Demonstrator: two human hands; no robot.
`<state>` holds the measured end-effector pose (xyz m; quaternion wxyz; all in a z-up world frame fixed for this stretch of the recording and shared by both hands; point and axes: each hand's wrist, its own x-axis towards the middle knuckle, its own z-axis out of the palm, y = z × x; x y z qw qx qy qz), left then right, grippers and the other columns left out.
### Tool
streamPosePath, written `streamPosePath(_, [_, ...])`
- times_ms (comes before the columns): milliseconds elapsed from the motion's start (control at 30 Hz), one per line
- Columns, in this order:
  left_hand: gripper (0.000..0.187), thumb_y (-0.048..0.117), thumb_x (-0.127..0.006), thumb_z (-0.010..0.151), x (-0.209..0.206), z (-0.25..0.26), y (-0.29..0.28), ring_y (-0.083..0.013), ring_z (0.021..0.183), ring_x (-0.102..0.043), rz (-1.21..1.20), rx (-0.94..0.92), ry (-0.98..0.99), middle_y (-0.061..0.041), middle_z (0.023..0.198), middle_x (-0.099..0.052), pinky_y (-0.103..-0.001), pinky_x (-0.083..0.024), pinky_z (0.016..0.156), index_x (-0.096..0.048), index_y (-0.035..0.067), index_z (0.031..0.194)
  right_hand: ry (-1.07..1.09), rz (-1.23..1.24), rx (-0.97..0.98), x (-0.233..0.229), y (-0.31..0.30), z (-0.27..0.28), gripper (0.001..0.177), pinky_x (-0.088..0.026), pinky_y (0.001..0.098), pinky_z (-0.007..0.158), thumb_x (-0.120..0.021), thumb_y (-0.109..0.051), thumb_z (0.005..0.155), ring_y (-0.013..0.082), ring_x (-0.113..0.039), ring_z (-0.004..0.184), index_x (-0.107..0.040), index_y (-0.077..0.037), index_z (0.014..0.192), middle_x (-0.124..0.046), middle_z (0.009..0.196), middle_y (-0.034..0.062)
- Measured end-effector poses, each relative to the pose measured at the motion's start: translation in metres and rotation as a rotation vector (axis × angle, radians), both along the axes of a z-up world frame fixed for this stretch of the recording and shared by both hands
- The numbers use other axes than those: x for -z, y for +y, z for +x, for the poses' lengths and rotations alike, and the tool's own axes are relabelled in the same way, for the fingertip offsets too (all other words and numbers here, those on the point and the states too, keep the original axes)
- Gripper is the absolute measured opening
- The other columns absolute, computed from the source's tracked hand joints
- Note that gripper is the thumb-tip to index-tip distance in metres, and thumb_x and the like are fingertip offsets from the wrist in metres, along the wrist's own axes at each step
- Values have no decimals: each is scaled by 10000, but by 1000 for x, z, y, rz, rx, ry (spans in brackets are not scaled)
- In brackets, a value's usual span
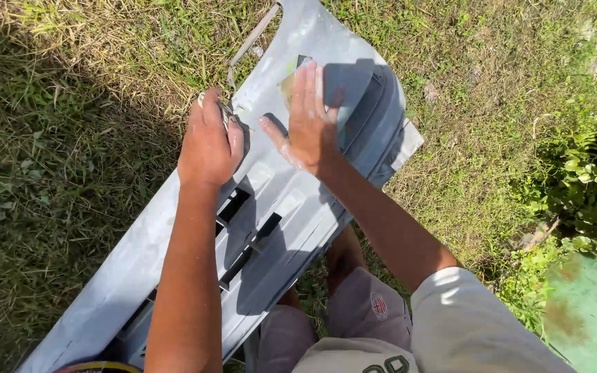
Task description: The person sands a white car bumper with a sanding block, focusing on the grille area and the curved edges. They repeatedly dip the sanding block into a bucket of water and wipe the surface with a cloth to remove dust.
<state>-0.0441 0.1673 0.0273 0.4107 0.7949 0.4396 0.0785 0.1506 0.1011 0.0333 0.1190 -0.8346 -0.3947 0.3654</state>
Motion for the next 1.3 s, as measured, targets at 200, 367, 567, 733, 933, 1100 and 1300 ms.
streamPosePath(200, [490,209,-434,1012,-10,5,3,-481,1018,-569,-28,-28,77,-249,1259,-496,-600,-467,831,-362,61,1474,-307,-480,-250,16,37,61,661,-50,847,1091,-372,-243,1118,431,78,1553,25,-428,1613,2,1732,175])
streamPosePath(367, [506,185,-465,987,-5,5,-5,-497,993,-576,28,-14,68,-265,1180,-517,-597,-461,863,-391,20,1459,-275,-305,-395,-8,-2,6,1012,98,637,1229,-109,-725,991,334,136,1590,146,46,1595,182,1695,216])
streamPosePath(567, [533,180,-444,969,-2,5,2,-506,1002,-578,-37,-18,82,-283,1223,-499,-617,-460,851,-382,33,1478,147,6,-55,-11,15,12,1067,118,519,1271,-367,-648,1016,283,336,1531,268,19,1554,395,1626,148])
streamPosePath(733, [512,183,-437,970,-13,5,2,-502,1002,-569,-59,-36,103,-269,1244,-510,-630,-466,800,-400,37,1460,-284,-147,-184,27,39,49,1033,2,576,1250,-146,-762,979,309,48,1595,-2,29,1628,87,1705,196])
streamPosePath(933, [541,251,-403,1003,-3,3,4,-530,1011,-600,18,-18,145,-265,1208,-503,-597,-494,821,-347,55,1503,-134,102,-262,40,28,36,1021,-95,551,1256,-370,-704,1027,390,19,1597,-54,56,1631,62,1702,263])
streamPosePath(1100, [522,165,-438,962,-5,13,10,-494,929,-581,0,-46,43,-273,1234,-529,-616,-471,773,-398,21,1463,-59,-82,135,30,43,55,980,119,569,1229,-183,-729,933,250,81,1591,-22,-72,1642,23,1734,118])
streamPosePath(1300, [530,209,-396,976,-13,6,-3,-506,935,-586,-77,-21,135,-293,1183,-520,-630,-467,732,-373,50,1481,-349,27,-210,68,32,79,870,-428,522,1138,-300,-668,1074,362,-237,1560,-210,17,1602,-153,1683,238])
